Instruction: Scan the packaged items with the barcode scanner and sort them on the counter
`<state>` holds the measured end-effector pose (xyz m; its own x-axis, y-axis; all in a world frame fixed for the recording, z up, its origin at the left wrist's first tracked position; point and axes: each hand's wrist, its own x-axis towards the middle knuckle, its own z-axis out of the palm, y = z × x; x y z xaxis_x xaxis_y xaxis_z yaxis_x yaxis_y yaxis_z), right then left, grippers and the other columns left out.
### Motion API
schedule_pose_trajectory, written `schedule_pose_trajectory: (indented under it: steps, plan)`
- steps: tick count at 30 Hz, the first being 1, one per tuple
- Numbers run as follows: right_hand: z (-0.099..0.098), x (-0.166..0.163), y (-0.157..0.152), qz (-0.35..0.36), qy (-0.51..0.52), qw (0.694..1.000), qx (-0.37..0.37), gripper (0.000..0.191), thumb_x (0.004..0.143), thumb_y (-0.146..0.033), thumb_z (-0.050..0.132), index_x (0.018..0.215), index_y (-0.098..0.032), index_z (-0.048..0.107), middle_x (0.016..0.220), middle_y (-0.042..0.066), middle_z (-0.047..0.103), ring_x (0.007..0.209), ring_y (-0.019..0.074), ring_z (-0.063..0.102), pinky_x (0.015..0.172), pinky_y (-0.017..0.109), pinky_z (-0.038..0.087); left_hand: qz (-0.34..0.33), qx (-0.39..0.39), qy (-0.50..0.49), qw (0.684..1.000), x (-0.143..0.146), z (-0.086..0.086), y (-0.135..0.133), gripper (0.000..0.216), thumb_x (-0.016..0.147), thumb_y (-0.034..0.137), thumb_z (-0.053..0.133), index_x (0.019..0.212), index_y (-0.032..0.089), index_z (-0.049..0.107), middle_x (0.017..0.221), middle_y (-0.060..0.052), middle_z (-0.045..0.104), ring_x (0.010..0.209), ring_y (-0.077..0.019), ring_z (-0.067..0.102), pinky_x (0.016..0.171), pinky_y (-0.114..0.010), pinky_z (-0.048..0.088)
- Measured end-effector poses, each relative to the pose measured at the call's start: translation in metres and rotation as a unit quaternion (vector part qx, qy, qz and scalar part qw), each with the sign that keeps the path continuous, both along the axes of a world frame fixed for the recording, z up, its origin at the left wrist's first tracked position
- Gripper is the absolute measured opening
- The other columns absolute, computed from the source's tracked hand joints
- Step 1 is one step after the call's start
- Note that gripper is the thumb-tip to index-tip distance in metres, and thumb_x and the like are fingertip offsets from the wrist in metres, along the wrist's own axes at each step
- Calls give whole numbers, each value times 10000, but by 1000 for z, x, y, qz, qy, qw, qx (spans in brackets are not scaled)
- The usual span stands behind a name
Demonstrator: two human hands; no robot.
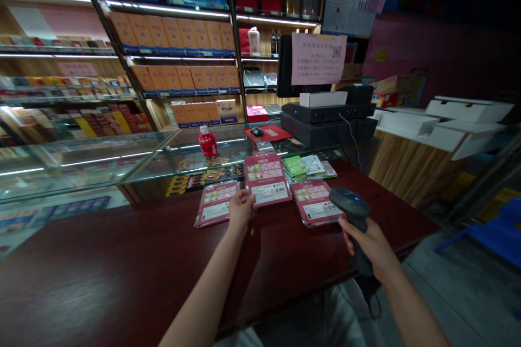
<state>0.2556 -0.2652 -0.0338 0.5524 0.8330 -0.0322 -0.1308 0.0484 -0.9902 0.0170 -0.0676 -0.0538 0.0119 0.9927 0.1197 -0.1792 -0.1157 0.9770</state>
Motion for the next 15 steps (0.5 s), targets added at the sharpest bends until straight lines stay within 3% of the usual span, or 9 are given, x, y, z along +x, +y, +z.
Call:
schedule_pose_trajectory:
  steps: [5, 10, 13, 15]
  plan:
    - [-1, 2, 0, 25, 4, 1000, -11, 455, 592, -493, 806, 799, -173, 558, 493, -53, 513, 366, 88, 444, 331, 203, 365, 110, 45, 47, 992, -55, -17, 0, 301, 607, 312, 673, 859, 160, 609, 797, -56, 699, 710, -187, 655, 705, -321, 525]
    - [-2, -2, 4, 33, 1, 999, -22, 448, 603, -488, 804, 820, -177, 565, 511, -52, 527, 372, 88, 448, 336, 203, 362, 207, 44, 118, 970, -88, -25, 4, 216, 659, 259, 615, 837, 142, 647, 751, -71, 697, 725, -211, 652, 715, -323, 511]
    - [-3, -3, 6, 37, -2, 999, -21, 456, 600, -488, 806, 831, -174, 571, 503, -54, 522, 368, 88, 446, 333, 203, 361, 262, 32, 217, 940, -99, -19, 2, 193, 694, 238, 588, 831, 129, 669, 743, -100, 690, 767, -252, 649, 741, -345, 491]
    - [-4, -4, 6, 37, -4, 999, -24, 458, 597, -490, 807, 826, -172, 570, 494, -55, 518, 364, 88, 443, 331, 203, 362, 286, 12, 329, 900, -100, -12, -2, 235, 734, 231, 551, 883, 110, 686, 808, -147, 683, 829, -294, 639, 775, -386, 472]
